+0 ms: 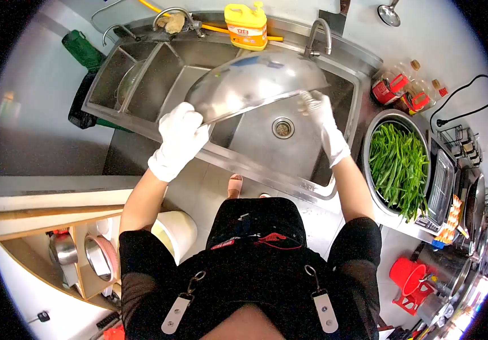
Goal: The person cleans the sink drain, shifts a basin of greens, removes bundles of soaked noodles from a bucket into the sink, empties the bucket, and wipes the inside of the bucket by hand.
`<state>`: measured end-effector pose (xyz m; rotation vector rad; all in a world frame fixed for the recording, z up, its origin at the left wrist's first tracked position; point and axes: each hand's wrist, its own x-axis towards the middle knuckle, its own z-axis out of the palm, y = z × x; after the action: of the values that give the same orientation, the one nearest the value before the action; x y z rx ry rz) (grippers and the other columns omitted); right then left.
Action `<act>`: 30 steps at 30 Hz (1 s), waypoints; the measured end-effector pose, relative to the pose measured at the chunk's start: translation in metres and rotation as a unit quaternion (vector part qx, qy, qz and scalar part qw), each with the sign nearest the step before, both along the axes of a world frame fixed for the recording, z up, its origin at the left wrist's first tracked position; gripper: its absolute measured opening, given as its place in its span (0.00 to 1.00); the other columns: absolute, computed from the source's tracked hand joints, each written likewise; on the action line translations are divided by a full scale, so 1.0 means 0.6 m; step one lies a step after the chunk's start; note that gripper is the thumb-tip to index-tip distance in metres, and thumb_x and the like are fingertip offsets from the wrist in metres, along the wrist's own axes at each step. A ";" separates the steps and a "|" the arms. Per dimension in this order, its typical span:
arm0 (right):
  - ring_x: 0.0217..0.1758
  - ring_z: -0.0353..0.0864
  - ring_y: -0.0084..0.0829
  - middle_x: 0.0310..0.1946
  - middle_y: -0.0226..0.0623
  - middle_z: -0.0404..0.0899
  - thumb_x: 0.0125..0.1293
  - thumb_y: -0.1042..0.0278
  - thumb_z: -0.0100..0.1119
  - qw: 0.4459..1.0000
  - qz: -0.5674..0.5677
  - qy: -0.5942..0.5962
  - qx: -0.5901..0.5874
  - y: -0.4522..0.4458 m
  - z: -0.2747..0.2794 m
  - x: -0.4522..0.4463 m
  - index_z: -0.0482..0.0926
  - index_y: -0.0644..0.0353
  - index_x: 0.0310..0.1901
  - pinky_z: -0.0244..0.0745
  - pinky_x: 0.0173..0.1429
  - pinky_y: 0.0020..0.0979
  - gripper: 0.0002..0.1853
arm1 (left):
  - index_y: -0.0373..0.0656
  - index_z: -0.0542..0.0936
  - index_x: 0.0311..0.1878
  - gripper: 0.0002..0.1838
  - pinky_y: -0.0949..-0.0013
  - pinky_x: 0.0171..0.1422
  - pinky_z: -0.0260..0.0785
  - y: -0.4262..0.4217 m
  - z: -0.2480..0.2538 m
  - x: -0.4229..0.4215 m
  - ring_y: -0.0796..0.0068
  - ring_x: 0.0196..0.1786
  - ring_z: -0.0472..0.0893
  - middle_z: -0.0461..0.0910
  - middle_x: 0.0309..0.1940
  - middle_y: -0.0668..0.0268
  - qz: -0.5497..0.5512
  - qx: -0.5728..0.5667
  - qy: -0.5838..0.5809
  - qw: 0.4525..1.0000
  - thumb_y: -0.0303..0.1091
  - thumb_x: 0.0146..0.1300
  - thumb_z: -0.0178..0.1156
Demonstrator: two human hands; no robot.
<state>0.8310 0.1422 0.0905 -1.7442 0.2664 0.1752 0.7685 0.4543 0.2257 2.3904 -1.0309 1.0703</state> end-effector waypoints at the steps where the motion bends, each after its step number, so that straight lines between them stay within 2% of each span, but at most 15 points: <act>1: 0.41 0.78 0.26 0.41 0.37 0.78 0.63 0.57 0.55 0.999 0.042 0.014 -0.010 -0.032 -0.008 0.006 0.74 0.62 0.49 0.72 0.42 0.24 0.19 | 0.48 0.66 0.18 0.11 0.66 0.21 0.60 -0.002 0.001 -0.005 0.67 0.21 0.69 0.64 0.21 0.67 -0.007 0.019 -0.002 1.000 0.28 0.33 0.60; 3: 0.41 0.78 0.26 0.42 0.37 0.78 0.63 0.57 0.54 0.997 0.073 0.021 -0.005 -0.063 -0.006 0.011 0.73 0.62 0.49 0.72 0.42 0.24 0.19 | 0.48 0.67 0.18 0.10 0.67 0.21 0.60 -0.006 0.003 -0.013 0.68 0.22 0.69 0.64 0.20 0.68 -0.022 0.057 -0.004 0.998 0.29 0.31 0.59; 8: 0.41 0.77 0.27 0.42 0.38 0.78 0.63 0.58 0.53 0.998 0.028 -0.016 0.045 -0.098 -0.001 -0.007 0.73 0.62 0.50 0.72 0.43 0.25 0.19 | 0.49 0.67 0.18 0.10 0.67 0.20 0.59 -0.021 0.030 -0.035 0.69 0.21 0.68 0.64 0.20 0.68 -0.026 0.068 -0.044 0.996 0.28 0.30 0.57; 17: 0.42 0.77 0.29 0.44 0.39 0.77 0.64 0.59 0.51 0.992 -0.039 -0.109 0.058 -0.130 0.038 -0.013 0.72 0.63 0.52 0.72 0.45 0.26 0.19 | 0.47 0.69 0.23 0.13 0.67 0.21 0.59 -0.008 0.059 -0.052 0.69 0.22 0.68 0.63 0.23 0.67 -0.054 0.029 -0.067 0.996 0.30 0.29 0.60; 23: 0.43 0.77 0.30 0.45 0.39 0.76 0.65 0.60 0.50 0.981 -0.070 -0.175 0.047 -0.137 0.071 0.018 0.71 0.63 0.53 0.72 0.46 0.27 0.19 | 0.46 0.69 0.22 0.12 0.67 0.21 0.59 -0.010 0.065 -0.067 0.68 0.22 0.67 0.63 0.22 0.67 -0.059 0.003 -0.066 0.996 0.31 0.29 0.60; 26: 0.43 0.77 0.30 0.45 0.40 0.76 0.65 0.60 0.49 0.976 -0.079 -0.197 0.045 -0.142 0.074 0.025 0.71 0.63 0.53 0.72 0.47 0.27 0.19 | 0.49 0.67 0.21 0.06 0.68 0.18 0.59 -0.016 0.073 -0.072 0.70 0.19 0.67 0.63 0.20 0.68 -0.052 -0.002 -0.101 0.993 0.30 0.45 0.56; 29: 0.43 0.77 0.31 0.46 0.40 0.76 0.65 0.61 0.49 0.971 -0.089 -0.219 0.043 -0.148 0.070 0.030 0.71 0.63 0.54 0.72 0.47 0.27 0.19 | 0.49 0.67 0.21 0.06 0.68 0.18 0.59 -0.013 0.067 -0.077 0.70 0.20 0.67 0.62 0.20 0.68 -0.041 0.005 -0.096 0.995 0.31 0.45 0.56; 30: 0.43 0.76 0.31 0.46 0.40 0.76 0.65 0.61 0.49 0.969 -0.092 -0.227 0.040 -0.148 0.067 0.032 0.70 0.63 0.54 0.72 0.47 0.27 0.19 | 0.47 0.67 0.20 0.12 0.67 0.19 0.57 -0.009 0.061 -0.078 0.68 0.20 0.66 0.61 0.21 0.67 -0.037 0.021 -0.098 0.994 0.31 0.28 0.59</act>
<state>0.8504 0.0531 0.1309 -1.6176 0.0805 -0.3425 0.7215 0.4487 0.2623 2.2943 -1.2084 1.2890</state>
